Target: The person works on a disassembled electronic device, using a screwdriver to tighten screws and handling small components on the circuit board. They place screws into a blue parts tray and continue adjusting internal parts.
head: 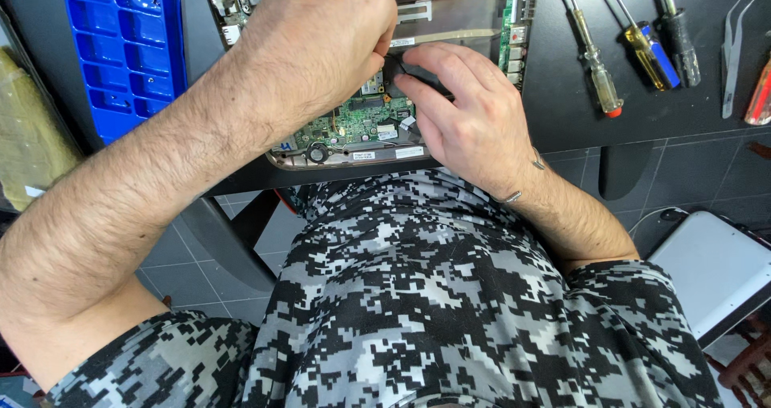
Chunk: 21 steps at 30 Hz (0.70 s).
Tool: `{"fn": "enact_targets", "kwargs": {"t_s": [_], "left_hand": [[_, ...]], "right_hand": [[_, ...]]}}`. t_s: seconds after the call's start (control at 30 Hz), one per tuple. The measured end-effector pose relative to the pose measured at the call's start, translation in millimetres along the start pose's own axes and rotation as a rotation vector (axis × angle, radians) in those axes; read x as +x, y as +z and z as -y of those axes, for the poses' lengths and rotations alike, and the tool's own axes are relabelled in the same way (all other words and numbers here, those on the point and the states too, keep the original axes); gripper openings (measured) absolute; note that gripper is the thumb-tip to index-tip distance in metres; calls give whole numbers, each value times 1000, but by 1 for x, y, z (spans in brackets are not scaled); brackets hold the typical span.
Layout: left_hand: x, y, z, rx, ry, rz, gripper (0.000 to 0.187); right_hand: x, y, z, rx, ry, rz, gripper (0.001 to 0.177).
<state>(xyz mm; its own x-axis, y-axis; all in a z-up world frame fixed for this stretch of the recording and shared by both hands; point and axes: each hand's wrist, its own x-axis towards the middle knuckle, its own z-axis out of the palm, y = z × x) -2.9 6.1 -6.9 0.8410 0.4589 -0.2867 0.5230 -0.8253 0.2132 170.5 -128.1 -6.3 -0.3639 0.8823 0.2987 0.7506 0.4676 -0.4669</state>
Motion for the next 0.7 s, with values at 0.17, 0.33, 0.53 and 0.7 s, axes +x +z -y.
{"fn": "enact_targets", "kwargs": {"t_s": [0.17, 0.33, 0.53, 0.7], "left_hand": [[-2, 2, -2, 95, 14, -9, 27], [-4, 7, -1, 214, 49, -15, 31], [-6, 7, -8, 348, 67, -71, 30], [-3, 5, -15, 490, 77, -128, 30]], "right_hand": [[0, 0, 0, 12, 5, 5, 27], [0, 0, 0, 9, 6, 3, 27], [0, 0, 1, 17, -1, 4, 27], [1, 0, 2, 14, 3, -13, 27]]}}
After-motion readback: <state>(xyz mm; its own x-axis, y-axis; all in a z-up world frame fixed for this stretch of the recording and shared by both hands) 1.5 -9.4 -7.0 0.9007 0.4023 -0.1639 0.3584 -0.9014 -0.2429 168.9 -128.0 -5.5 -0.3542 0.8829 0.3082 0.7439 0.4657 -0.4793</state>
